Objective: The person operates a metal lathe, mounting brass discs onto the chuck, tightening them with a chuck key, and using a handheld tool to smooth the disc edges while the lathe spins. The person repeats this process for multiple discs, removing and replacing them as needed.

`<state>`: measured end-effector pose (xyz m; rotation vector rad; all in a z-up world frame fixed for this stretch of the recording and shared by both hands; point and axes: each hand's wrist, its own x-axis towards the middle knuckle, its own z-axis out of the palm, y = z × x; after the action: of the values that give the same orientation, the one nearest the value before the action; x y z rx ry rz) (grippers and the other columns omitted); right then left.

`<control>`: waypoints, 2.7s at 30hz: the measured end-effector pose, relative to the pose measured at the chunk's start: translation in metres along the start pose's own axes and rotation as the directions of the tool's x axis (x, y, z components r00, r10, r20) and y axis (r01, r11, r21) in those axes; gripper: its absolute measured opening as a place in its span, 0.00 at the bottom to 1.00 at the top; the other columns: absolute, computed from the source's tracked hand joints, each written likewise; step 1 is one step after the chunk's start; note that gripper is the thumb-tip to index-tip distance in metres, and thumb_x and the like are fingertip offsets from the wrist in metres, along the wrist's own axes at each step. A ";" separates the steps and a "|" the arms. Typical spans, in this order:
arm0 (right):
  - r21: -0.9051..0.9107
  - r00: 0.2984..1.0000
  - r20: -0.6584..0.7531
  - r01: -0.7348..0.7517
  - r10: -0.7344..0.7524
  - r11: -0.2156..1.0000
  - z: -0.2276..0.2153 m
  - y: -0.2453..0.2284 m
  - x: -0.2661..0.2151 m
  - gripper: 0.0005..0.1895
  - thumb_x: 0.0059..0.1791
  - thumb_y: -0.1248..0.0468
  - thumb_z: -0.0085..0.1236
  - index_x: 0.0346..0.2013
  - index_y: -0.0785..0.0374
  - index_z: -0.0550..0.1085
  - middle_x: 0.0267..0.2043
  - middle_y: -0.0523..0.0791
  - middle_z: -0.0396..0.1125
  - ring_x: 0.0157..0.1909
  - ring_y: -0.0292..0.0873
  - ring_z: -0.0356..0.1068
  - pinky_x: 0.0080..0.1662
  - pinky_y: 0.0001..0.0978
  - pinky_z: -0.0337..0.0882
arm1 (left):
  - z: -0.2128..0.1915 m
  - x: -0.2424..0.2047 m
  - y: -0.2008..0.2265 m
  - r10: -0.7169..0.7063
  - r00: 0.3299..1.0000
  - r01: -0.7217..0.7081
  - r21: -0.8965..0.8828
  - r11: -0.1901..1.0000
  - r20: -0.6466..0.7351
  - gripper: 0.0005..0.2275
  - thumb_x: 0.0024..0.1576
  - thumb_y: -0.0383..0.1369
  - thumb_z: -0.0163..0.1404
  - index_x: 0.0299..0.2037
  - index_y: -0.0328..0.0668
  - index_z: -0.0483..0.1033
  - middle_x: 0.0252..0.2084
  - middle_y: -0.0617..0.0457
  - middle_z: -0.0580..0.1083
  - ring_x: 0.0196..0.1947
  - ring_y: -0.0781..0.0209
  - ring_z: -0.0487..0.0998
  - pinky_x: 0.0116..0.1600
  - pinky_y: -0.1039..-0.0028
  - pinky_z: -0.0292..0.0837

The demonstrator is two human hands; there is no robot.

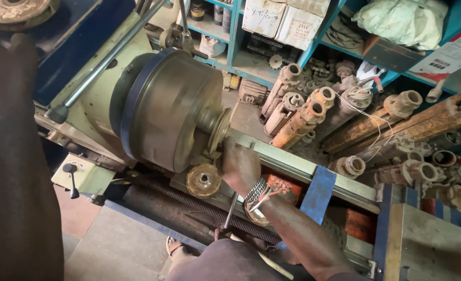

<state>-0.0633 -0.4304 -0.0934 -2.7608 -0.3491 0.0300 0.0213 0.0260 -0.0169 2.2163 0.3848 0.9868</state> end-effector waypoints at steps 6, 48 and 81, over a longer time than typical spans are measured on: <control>-0.032 0.999 -0.038 0.027 -0.028 0.999 -0.003 -0.001 0.000 0.12 0.44 0.63 0.59 0.38 0.65 0.70 0.18 0.50 0.70 0.21 0.52 0.73 0.26 0.48 0.72 | 0.004 -0.001 -0.015 -0.380 0.925 0.380 0.105 0.919 -0.026 0.18 0.63 0.43 0.51 0.53 0.34 0.72 0.48 0.37 0.77 0.43 0.50 0.80 0.42 0.63 0.74; 0.096 0.982 0.016 0.186 -0.188 0.978 -0.004 0.022 -0.014 0.16 0.44 0.53 0.60 0.38 0.61 0.74 0.19 0.49 0.69 0.21 0.54 0.72 0.29 0.48 0.71 | 0.023 0.002 -0.037 -0.105 0.993 0.104 0.037 0.994 0.048 0.22 0.68 0.43 0.42 0.57 0.25 0.71 0.52 0.32 0.76 0.49 0.48 0.79 0.52 0.60 0.73; 0.101 0.957 -0.270 0.136 -0.105 0.985 0.077 0.114 -0.124 0.19 0.45 0.54 0.65 0.45 0.61 0.78 0.43 0.52 0.75 0.47 0.57 0.73 0.51 0.51 0.71 | -0.055 -0.250 -0.100 -0.110 0.952 -0.028 0.438 0.899 0.287 0.40 0.46 0.54 0.71 0.63 0.36 0.70 0.62 0.36 0.72 0.64 0.37 0.69 0.64 0.46 0.63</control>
<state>-0.1612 -0.5372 -0.2079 -2.5770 -0.4277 -0.3340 -0.1869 -0.0018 -0.1945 2.7033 0.5510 0.5499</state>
